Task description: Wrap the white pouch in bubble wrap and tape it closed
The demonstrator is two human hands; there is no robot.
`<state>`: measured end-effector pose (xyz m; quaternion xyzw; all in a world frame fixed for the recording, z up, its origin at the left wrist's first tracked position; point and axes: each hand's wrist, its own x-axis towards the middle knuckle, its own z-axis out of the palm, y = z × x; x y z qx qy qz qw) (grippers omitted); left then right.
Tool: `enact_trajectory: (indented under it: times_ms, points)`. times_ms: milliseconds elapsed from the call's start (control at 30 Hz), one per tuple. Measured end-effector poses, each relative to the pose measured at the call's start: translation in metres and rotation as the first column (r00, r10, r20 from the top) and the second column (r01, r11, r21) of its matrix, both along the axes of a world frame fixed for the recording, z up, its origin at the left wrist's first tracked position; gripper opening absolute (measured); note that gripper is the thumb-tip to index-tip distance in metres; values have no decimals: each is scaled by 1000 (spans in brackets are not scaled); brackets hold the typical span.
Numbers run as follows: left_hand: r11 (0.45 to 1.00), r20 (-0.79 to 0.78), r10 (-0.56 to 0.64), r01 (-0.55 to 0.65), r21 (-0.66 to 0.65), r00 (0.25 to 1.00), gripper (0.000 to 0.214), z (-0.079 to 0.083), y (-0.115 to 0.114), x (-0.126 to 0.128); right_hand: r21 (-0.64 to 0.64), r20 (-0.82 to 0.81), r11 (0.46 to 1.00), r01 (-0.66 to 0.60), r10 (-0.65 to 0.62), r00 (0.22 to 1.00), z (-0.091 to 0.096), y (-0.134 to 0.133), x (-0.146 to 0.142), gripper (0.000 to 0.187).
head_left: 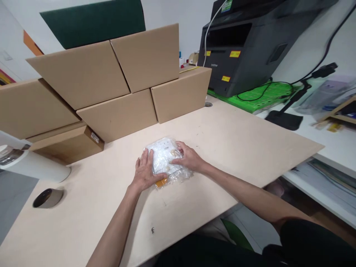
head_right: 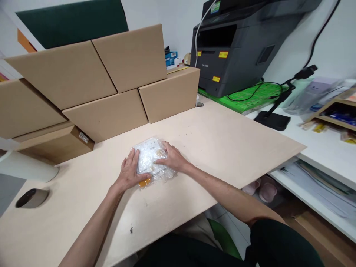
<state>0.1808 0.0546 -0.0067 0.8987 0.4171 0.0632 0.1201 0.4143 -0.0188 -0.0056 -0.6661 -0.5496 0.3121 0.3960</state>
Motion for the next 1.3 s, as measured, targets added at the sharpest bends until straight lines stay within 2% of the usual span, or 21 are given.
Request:
enact_trajectory:
  times_ms: [100, 200, 267, 333, 433, 600, 800, 833, 900, 967, 1000, 1067, 1167, 1200, 1300]
  points:
    - [1000, 4, 4, -4, -16, 1000, 115, -1, 0, 1, -15, -229, 1000, -6, 2, 973, -1, 4, -1, 107]
    - [1000, 11, -6, 6, -23, 1000, 117, -2, 0, 2, -28, -496, 997, -77, 53, 867, -5, 11, 4, 116]
    - [1000, 14, -13, 14, -26, 1000, 119, -2, 0, 3, -56, -577, 992, -114, 61, 814, -7, 15, 8, 119]
    - [1000, 14, -14, 14, -25, 1000, 120, -2, 0, 4, -59, -574, 988, -140, 81, 815, -10, 17, 12, 116]
    - [999, 1, 2, -2, -33, 1000, 119, -2, 1, 6, -3, -521, 986, -167, 141, 842, -15, 18, 13, 102]
    - [997, -1, -1, 1, -71, 1000, 115, 5, -2, 2, 74, -501, 983, -165, 180, 847, -17, 16, 12, 83]
    - [992, 1, -117, 116, 41, 993, 118, 20, -27, -6, 52, -624, 997, -58, 78, 778, -9, 15, 24, 56]
    - [989, -5, -137, 137, 50, 991, 112, 21, -31, -6, 52, -640, 998, -42, 65, 766, -9, 16, 26, 52]
    - [989, 2, -140, 139, 52, 990, 83, 23, -38, -3, 60, -649, 998, -17, 52, 759, -10, 18, 26, 47]
    - [994, 41, -100, 97, 57, 994, 51, 23, -41, 0, 70, -632, 998, 4, 41, 774, -12, 19, 25, 43]
    - [995, 61, -80, 76, 64, 995, 46, 23, -43, 2, 72, -620, 997, 14, 34, 784, -13, 19, 24, 42]
    - [994, 76, -70, 64, 85, 995, 46, 22, -46, 5, 68, -599, 997, 28, 19, 800, -14, 19, 22, 38]
    - [984, 50, -125, 118, 133, 991, 79, 19, -55, 10, 53, -587, 999, 5, 27, 809, -14, 19, 21, 34]
    - [980, 49, -142, 133, 149, 989, 82, 17, -58, 12, 51, -588, 999, -8, 37, 808, -14, 19, 21, 34]
    - [980, 148, -144, 121, 157, 978, 51, 11, -60, 16, 56, -588, 998, -8, 39, 808, -12, 19, 20, 39]
